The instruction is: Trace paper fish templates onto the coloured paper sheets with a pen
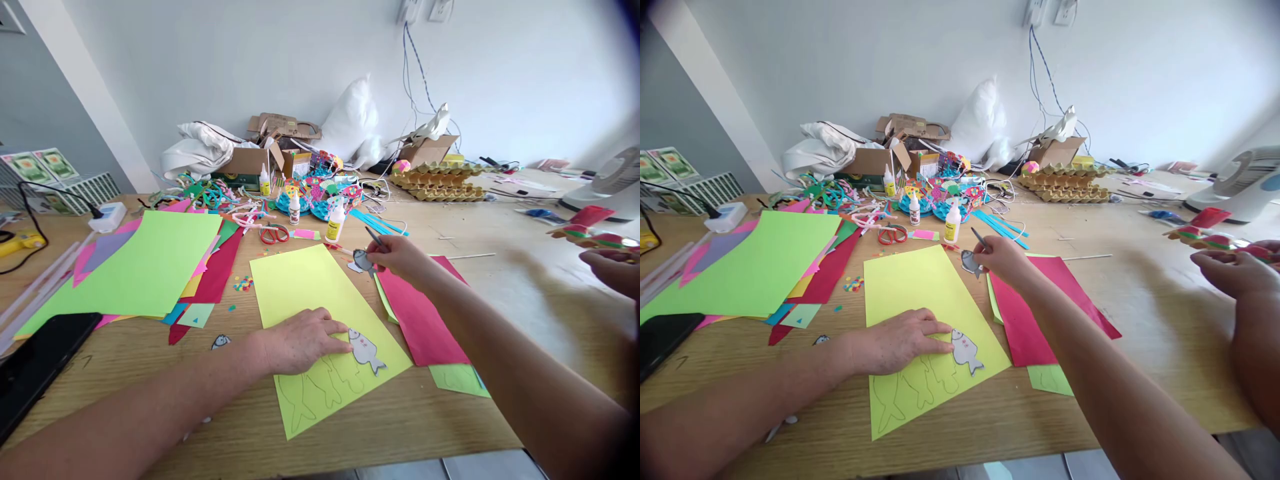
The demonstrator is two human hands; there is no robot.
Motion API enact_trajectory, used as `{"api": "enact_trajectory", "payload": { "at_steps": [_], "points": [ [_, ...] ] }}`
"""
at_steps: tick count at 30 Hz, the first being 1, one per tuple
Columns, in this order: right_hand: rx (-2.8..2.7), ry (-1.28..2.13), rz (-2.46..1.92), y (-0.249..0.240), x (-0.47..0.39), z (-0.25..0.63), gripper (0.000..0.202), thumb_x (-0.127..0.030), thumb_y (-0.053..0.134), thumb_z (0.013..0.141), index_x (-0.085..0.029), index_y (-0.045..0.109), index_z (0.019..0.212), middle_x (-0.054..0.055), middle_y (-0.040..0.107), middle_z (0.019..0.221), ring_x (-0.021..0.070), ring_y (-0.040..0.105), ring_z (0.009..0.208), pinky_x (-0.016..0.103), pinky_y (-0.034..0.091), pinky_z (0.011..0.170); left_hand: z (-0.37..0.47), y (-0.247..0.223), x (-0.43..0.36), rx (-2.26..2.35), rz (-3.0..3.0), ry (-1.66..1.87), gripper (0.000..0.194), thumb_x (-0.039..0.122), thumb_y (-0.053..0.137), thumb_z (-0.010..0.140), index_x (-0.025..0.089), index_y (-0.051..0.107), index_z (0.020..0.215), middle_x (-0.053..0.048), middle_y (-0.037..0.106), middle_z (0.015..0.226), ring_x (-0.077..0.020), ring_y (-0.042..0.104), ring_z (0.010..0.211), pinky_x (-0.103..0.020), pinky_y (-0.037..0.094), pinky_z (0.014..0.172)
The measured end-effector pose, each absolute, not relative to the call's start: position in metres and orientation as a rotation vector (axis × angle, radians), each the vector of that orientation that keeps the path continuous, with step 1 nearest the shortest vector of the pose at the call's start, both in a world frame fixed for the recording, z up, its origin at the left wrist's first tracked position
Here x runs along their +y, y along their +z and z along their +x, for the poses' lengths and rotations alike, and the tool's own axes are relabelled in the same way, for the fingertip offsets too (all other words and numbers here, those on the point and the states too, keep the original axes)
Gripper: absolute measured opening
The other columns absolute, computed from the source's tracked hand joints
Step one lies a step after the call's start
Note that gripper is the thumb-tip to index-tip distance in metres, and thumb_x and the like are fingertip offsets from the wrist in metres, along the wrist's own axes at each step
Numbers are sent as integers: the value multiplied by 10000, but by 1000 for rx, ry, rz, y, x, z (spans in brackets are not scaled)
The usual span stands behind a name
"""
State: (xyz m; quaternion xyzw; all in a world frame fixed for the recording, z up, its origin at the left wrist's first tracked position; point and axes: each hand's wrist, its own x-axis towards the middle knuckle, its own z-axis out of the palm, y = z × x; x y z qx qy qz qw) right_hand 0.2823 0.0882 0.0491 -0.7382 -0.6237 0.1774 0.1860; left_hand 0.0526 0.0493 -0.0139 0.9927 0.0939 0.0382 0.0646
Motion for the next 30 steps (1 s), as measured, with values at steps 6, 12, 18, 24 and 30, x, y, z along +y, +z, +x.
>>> {"api": "enact_trajectory", "payload": {
  "at_steps": [6, 12, 18, 24, 30],
  "points": [
    [-1564, 893, -1926, 25, 1, 285, 60, -203, 533, 724, -214, 524, 782, -46, 570, 517, 127, 583, 470, 221, 444, 457, 55, -6, 52, 171, 3090, 114, 412, 44, 447, 840, 243, 533, 1190, -35, 503, 1280, -198, 485, 998, -314, 414, 860],
    [-1516, 1023, -1922, 2, -10, 294, 35, -211, 504, 719, -225, 507, 750, -61, 523, 493, 123, 556, 463, 225, 447, 466, 65, 5, 53, 45, 3059, 68, 355, -8, 408, 819, 152, 588, 1080, -61, 548, 1227, -198, 489, 984, -288, 416, 870],
    [-1619, 944, -1994, -6, -9, 292, 37, -197, 524, 704, -210, 531, 737, -37, 570, 557, 120, 548, 495, 211, 400, 442, 78, 1, 50, -10, 2955, 66, 306, -53, 398, 788, 74, 591, 989, -113, 598, 1115, -186, 511, 1031, -245, 414, 908],
    [-1713, 779, -2095, -5, -10, 288, 63, -187, 536, 684, -216, 555, 737, -16, 615, 633, 128, 556, 541, 207, 367, 454, 86, 3, 50, 39, 2959, 26, 237, -20, 423, 813, 99, 590, 932, -86, 619, 980, -179, 537, 948, -238, 437, 835],
    [-1801, 612, -2145, -3, -10, 283, 29, -208, 555, 676, -204, 540, 651, 1, 602, 616, 136, 534, 548, 216, 324, 468, 87, 1, 48, 51, 2982, 66, 243, 17, 427, 844, 120, 600, 981, -70, 606, 975, -186, 535, 925, -250, 419, 820]
  ]
}}
